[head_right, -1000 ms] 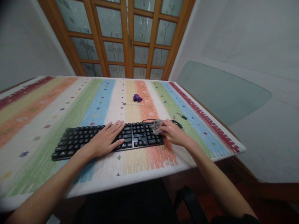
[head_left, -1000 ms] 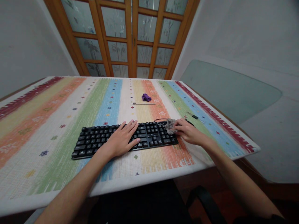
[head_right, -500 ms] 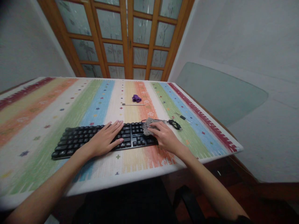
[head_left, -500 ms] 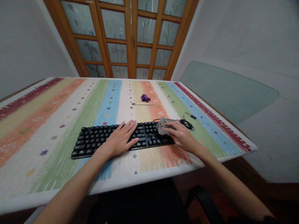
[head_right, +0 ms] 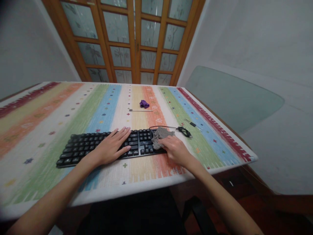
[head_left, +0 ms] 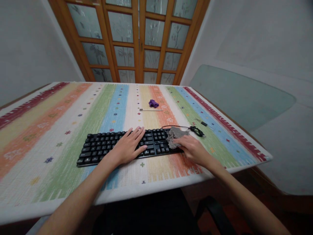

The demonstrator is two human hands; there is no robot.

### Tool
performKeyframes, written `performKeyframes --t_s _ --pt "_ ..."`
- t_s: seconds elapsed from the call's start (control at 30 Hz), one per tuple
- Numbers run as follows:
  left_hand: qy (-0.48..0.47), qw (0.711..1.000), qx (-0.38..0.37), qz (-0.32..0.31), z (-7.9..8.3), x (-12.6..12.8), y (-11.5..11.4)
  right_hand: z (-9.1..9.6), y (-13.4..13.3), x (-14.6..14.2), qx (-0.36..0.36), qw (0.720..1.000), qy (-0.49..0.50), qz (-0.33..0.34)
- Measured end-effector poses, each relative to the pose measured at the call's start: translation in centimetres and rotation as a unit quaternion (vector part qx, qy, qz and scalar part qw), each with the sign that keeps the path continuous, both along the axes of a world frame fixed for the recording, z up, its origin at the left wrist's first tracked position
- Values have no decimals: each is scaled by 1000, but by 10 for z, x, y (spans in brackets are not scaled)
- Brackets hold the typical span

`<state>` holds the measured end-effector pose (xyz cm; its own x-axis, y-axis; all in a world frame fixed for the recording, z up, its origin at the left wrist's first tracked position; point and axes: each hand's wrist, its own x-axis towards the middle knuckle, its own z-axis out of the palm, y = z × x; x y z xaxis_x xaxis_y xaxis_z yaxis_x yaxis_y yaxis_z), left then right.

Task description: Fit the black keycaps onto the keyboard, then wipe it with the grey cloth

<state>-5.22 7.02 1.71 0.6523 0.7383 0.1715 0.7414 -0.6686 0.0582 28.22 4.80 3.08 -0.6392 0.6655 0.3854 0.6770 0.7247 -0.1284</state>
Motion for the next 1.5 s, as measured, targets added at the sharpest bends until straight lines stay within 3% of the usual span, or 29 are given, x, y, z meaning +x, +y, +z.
performKeyframes --t_s 0.3,0.43,0.5,0.63,0.73,0.93,1.1,1.2,1.33,1.5 --pt "-13 1000 10 -8 -3 -1 2 3 11 11 -106 979 145 -95" --pt "-8 1000 9 -6 -3 0 2 5 8 0 -18 962 226 -152" --pt "-6 1000 8 -5 -3 0 1 2 -2 -9 31 969 212 -126" --pt "-3 1000 5 -4 -2 0 1 -14 -23 -22 91 992 77 -35" --pt "0 1000 5 -4 -2 0 1 -20 -25 -20 103 994 27 -20" --pt "0 1000 1 -3 0 0 1 -10 -5 -2 -7 994 102 -41" --pt "-3 1000 8 -9 -2 -1 1 -9 5 10 -103 973 198 -57" --pt "-9 1000 12 -12 -3 -1 2 -9 3 13 -122 963 231 -62" --pt "-6 1000 10 -10 -4 -1 3 -10 -10 3 -28 971 227 -66" --pt "-9 1000 10 -11 -5 -2 3 -21 -31 -10 53 991 122 31"
